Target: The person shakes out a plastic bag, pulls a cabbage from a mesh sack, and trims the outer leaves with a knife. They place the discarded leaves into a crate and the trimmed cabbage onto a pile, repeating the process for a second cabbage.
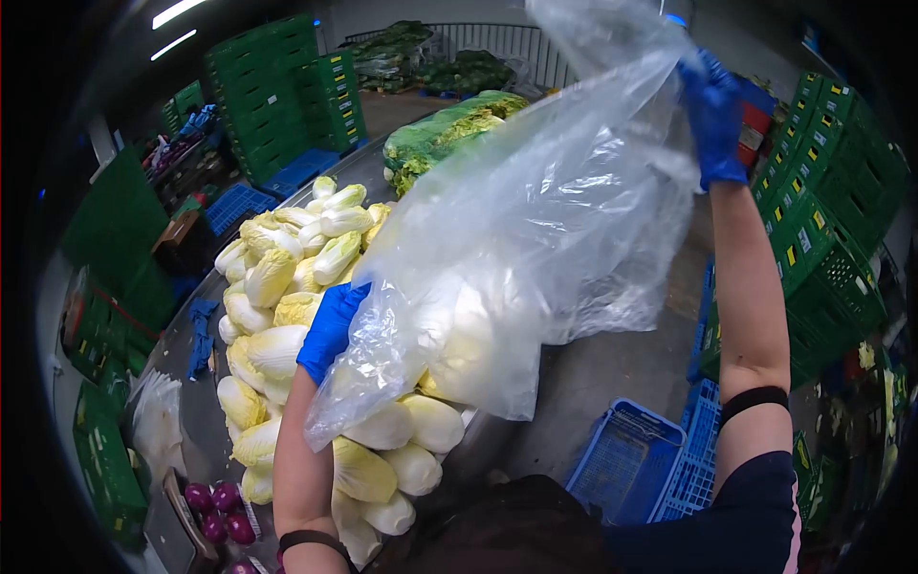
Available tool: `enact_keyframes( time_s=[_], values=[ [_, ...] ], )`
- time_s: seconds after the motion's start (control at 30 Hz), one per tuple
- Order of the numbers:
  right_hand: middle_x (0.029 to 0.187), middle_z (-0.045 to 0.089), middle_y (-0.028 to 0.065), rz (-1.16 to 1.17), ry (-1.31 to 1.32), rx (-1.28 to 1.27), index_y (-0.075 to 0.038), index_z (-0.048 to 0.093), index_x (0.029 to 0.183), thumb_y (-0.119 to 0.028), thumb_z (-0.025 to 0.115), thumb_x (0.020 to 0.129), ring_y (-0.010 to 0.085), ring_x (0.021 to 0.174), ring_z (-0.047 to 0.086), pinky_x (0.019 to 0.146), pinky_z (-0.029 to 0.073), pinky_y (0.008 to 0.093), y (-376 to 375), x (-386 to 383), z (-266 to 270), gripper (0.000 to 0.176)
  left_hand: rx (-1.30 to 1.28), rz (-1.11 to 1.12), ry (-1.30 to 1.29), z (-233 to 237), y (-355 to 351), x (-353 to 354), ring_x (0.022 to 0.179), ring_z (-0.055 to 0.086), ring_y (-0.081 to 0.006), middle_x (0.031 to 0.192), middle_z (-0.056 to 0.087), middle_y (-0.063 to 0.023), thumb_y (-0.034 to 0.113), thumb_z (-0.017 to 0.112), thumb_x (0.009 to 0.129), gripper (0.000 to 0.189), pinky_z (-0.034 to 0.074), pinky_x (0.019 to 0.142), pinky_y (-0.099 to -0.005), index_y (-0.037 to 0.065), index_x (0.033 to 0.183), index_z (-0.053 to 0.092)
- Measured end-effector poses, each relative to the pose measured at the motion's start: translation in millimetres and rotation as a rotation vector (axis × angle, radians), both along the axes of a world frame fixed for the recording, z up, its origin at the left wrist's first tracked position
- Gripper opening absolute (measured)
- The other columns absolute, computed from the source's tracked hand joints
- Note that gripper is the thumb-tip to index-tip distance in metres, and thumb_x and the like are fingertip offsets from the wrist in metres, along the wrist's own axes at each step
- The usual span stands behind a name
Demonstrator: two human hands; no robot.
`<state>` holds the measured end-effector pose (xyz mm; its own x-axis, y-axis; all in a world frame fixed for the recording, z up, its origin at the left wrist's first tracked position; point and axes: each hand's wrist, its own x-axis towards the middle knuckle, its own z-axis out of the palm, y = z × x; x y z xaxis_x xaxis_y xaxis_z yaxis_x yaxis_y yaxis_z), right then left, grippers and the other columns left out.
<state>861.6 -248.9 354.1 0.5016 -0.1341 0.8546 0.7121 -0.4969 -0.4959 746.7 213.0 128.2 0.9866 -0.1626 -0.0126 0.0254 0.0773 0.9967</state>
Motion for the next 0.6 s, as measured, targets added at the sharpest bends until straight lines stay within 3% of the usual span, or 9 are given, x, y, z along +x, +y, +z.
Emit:
enact_keyframes(
  time_s=[0.03, 0.1, 0.23, 0.3, 0.33, 0.4, 0.43, 0.5, 0.6],
  values=[
    [0.081, 0.068, 0.0043, 0.018, -0.146, 0.094, -0.002, 0.068, 0.101, -0.019, 0.059, 0.088, 0.0098, 0.069, 0.062, 0.064, 0.049, 0.0256, 11.8, -0.5, 15.9, 0.024, 0.001, 0.007, 0.002, 3.8, -7.3, -5.9, 0.080, 0.061, -0.0111, 0.097, 0.064, -0.0043, 0.023, 0.059, 0.092, 0.031, 0.051, 0.070, -0.0271, 0.001, 0.114, 0.061],
    [0.081, 0.068, 0.0048, 0.050, -0.289, 0.189, -0.001, 0.067, 0.102, -0.020, 0.057, 0.089, 0.0111, 0.070, 0.063, 0.065, 0.049, 0.0261, 38.6, -14.4, 32.7, 0.025, -0.439, 0.077, -0.018, 10.6, -26.0, -18.1, 0.094, 0.059, -0.0179, 0.118, 0.055, -0.0102, 0.025, 0.057, 0.093, 0.046, 0.050, 0.080, -0.0309, 0.000, 0.130, 0.046],
    [0.096, 0.066, 0.0048, 1.152, 0.442, -0.114, 0.000, 0.064, 0.106, -0.018, 0.052, 0.090, 0.0136, 0.088, 0.062, 0.083, 0.047, 0.0256, 160.5, -81.4, 3.1, 0.027, -0.639, 0.037, -0.186, 22.0, -37.2, -35.1, 0.094, 0.059, -0.0187, 0.116, 0.056, -0.0104, 0.023, 0.057, 0.092, 0.044, 0.049, 0.081, -0.0314, 0.001, 0.129, 0.047],
    [0.090, 0.068, 0.0089, 1.153, 0.387, -0.143, 0.002, 0.058, 0.117, -0.010, 0.048, 0.086, 0.0114, 0.079, 0.063, 0.075, 0.049, 0.0256, 237.4, -130.8, -28.1, 0.035, -0.630, 0.106, -0.269, 24.0, -23.8, -58.7, 0.094, 0.059, -0.0191, 0.115, 0.056, -0.0105, 0.022, 0.057, 0.092, 0.043, 0.049, 0.081, -0.0316, 0.001, 0.128, 0.048],
    [0.122, 0.060, 0.0070, 1.212, 0.339, -0.270, -0.001, 0.053, 0.127, -0.011, 0.054, 0.086, 0.0146, 0.111, 0.055, 0.098, 0.040, 0.0276, 261.4, -141.1, -48.7, 0.043, -0.609, 0.156, -0.305, 23.3, -17.4, -73.8, 0.094, 0.059, -0.0193, 0.115, 0.057, -0.0106, 0.022, 0.057, 0.092, 0.042, 0.049, 0.081, -0.0317, 0.001, 0.128, 0.049],
    [0.128, 0.056, 0.0061, 1.195, 0.296, -0.510, -0.004, 0.048, 0.134, -0.004, 0.062, 0.080, 0.0146, 0.118, 0.049, 0.102, 0.037, 0.0292, 295.3, -177.6, -63.9, 0.056, -0.549, 0.278, -0.364, 21.6, 7.2, -109.7, 0.095, 0.059, -0.0196, 0.114, 0.057, -0.0107, 0.021, 0.057, 0.092, 0.041, 0.049, 0.082, -0.0320, 0.001, 0.127, 0.049],
    [0.128, 0.056, 0.0061, 1.223, 0.294, -0.511, -0.004, 0.048, 0.134, -0.004, 0.062, 0.080, 0.0146, 0.118, 0.049, 0.102, 0.037, 0.0292, 308.1, -188.9, -63.4, 0.056, -0.508, 0.343, -0.386, 21.6, 19.1, -126.8, 0.095, 0.059, -0.0198, 0.113, 0.057, -0.0107, 0.020, 0.057, 0.092, 0.041, 0.048, 0.082, -0.0321, 0.001, 0.127, 0.050],
    [0.135, 0.051, 0.0048, 1.360, 0.519, -0.506, -0.006, 0.043, 0.138, -0.001, 0.071, 0.074, 0.0146, 0.122, 0.046, 0.105, 0.034, 0.0317, 323.8, -206.3, -61.2, 0.070, -0.404, 0.506, -0.442, 20.0, 46.3, -168.4, 0.095, 0.059, -0.0202, 0.112, 0.058, -0.0109, 0.020, 0.057, 0.091, 0.040, 0.048, 0.082, -0.0324, 0.002, 0.126, 0.050],
    [0.145, 0.040, 0.0078, 1.469, 0.180, -0.628, -0.007, 0.035, 0.143, -0.011, 0.076, 0.074, 0.0187, 0.128, 0.042, 0.107, 0.034, 0.0353, 336.8, -214.2, -75.8, 0.081, -0.178, 0.795, -0.539, 21.9, 88.3, -236.8, 0.095, 0.059, -0.0208, 0.111, 0.058, -0.0110, 0.018, 0.057, 0.091, 0.038, 0.048, 0.083, -0.0327, 0.002, 0.125, 0.051]
  ],
)
